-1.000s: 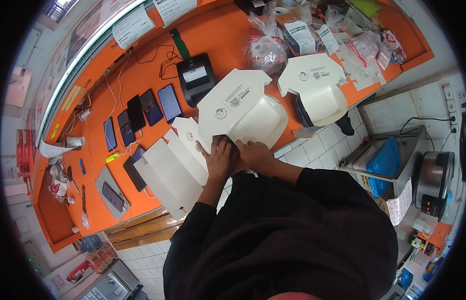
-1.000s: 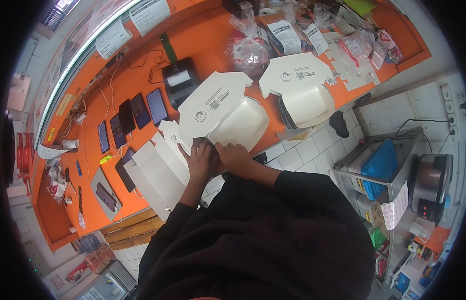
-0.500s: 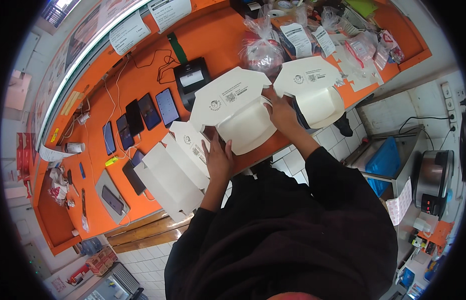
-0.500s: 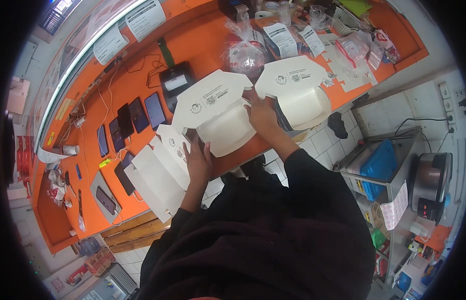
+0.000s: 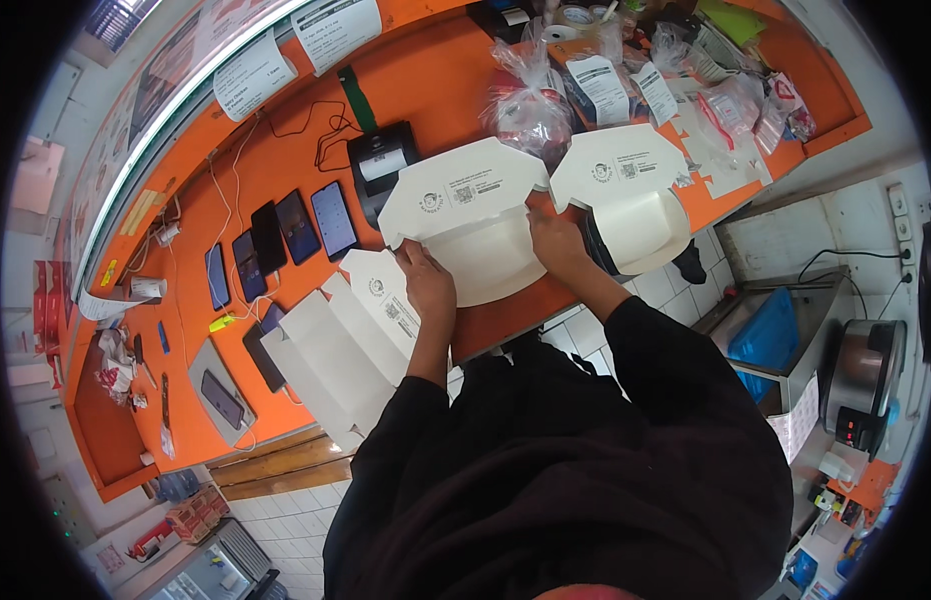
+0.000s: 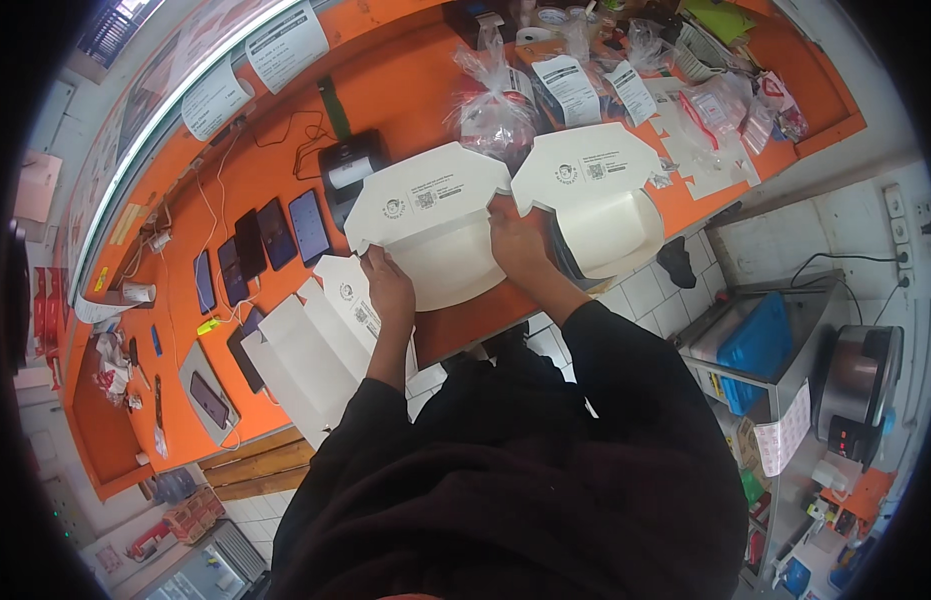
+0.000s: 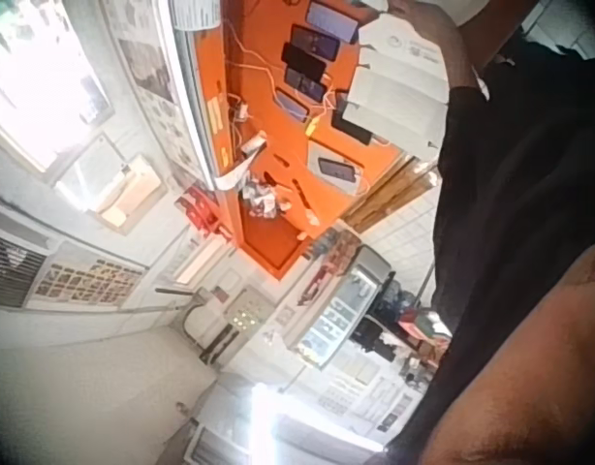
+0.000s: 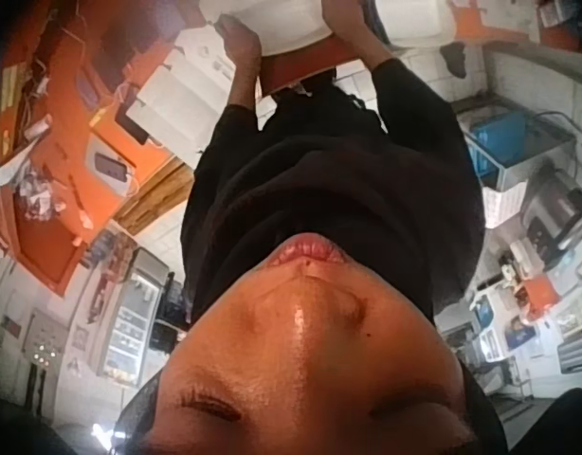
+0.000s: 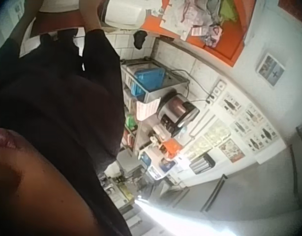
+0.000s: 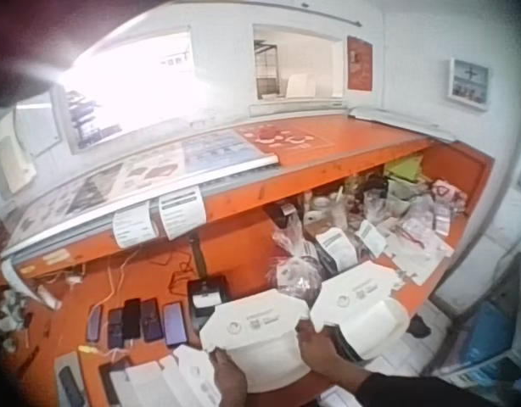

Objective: The person assembles several cardboard food boxes by hand on a counter, folding the flaps and sides of each flat sheet to form a container shape.

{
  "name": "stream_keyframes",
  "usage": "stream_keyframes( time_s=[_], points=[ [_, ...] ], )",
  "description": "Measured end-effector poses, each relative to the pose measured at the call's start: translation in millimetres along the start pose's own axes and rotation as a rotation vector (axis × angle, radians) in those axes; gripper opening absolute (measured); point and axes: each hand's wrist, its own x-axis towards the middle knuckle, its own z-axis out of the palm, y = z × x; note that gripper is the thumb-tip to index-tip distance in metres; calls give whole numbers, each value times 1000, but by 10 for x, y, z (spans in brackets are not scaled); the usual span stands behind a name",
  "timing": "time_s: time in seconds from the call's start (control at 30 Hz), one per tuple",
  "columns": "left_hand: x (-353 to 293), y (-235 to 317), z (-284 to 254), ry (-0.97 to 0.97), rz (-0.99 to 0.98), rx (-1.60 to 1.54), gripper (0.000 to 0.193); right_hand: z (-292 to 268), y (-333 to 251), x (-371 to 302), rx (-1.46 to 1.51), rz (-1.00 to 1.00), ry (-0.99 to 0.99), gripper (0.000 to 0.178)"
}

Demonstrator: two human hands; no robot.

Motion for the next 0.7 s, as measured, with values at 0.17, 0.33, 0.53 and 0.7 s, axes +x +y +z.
stream_keyframes(
  time_s=[0.17, 0.33, 0.53, 0.7],
  points=[
    [-1, -143, 66, -54, -44, -4, 25, -55, -16, -22, 53, 53, -65, 21],
    [47, -155, 97, -97, -88, -25, 30, -37, 80, 92, -25, 10, -180, 24],
    [103, -178, 63, -148, -90, -63, 32, 53, 201, 76, -27, 60, -223, 32],
    [-184, -199, -362, 9, 166, -270, 38, -535, -420, -61, -96, 267, -111, 50]
  ],
)
